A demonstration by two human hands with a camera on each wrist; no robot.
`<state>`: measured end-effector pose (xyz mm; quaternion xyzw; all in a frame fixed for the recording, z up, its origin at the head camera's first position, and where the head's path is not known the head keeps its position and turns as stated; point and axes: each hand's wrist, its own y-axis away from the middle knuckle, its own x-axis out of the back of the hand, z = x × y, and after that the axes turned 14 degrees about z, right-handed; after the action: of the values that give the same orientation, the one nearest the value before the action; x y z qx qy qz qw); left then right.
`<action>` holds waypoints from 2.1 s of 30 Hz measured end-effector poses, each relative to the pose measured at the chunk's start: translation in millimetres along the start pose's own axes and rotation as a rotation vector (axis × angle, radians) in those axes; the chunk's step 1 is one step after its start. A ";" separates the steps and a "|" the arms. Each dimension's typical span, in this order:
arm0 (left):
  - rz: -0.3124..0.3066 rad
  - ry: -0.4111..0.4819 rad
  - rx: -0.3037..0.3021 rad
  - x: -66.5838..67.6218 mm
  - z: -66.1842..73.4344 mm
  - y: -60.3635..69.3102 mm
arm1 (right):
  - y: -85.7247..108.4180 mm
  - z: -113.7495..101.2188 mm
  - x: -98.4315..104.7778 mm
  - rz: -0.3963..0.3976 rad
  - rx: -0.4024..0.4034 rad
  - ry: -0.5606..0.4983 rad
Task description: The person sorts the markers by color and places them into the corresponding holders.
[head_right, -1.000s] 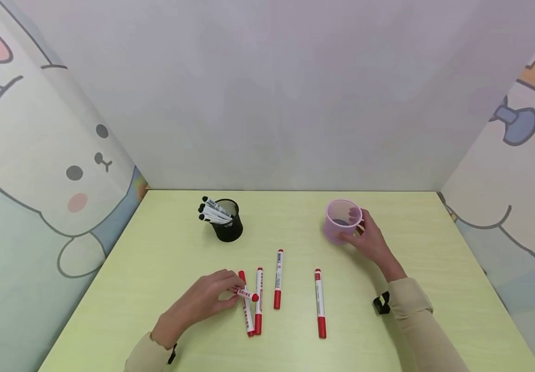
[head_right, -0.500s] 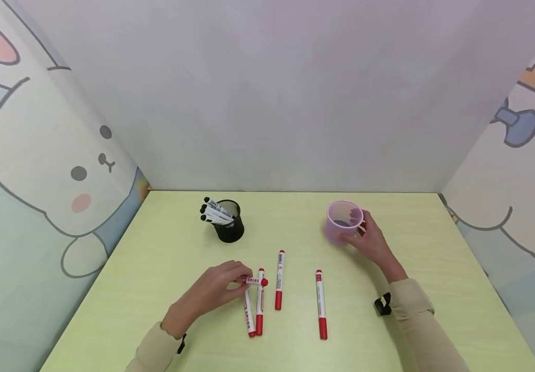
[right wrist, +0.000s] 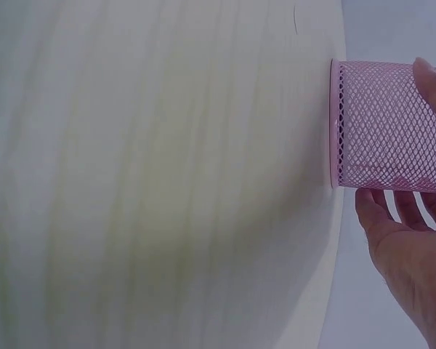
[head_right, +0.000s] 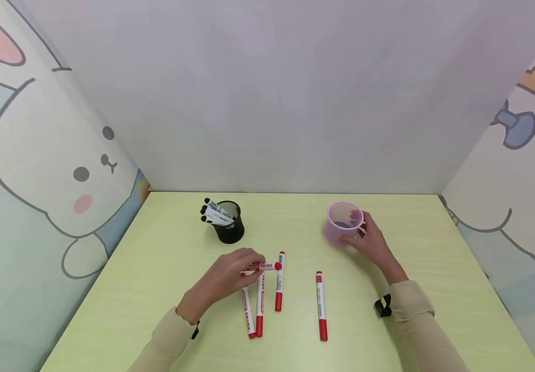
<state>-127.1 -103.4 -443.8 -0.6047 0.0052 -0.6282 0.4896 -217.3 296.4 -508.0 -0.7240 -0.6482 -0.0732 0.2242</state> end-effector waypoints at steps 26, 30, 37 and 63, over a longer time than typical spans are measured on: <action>0.070 0.013 -0.068 -18.4 -3.7 -55.7 | -0.2 0.2 -0.5 -0.006 -0.008 0.002; 0.100 0.017 -0.080 -23.0 -3.7 -63.6 | -0.4 0.3 -0.7 -0.004 -0.008 -0.009; 0.103 0.038 -0.069 -32.9 -3.7 -75.9 | -1.3 0.1 -2.0 0.000 -0.015 0.010; 0.204 0.283 -0.023 -65.7 6.5 -126.8 | -2.9 -0.7 0.2 -0.010 -0.028 0.005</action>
<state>-213.2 7.2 -415.8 -0.5120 0.1424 -0.6540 0.5384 -220.0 296.4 -506.6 -0.7237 -0.6502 -0.0851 0.2152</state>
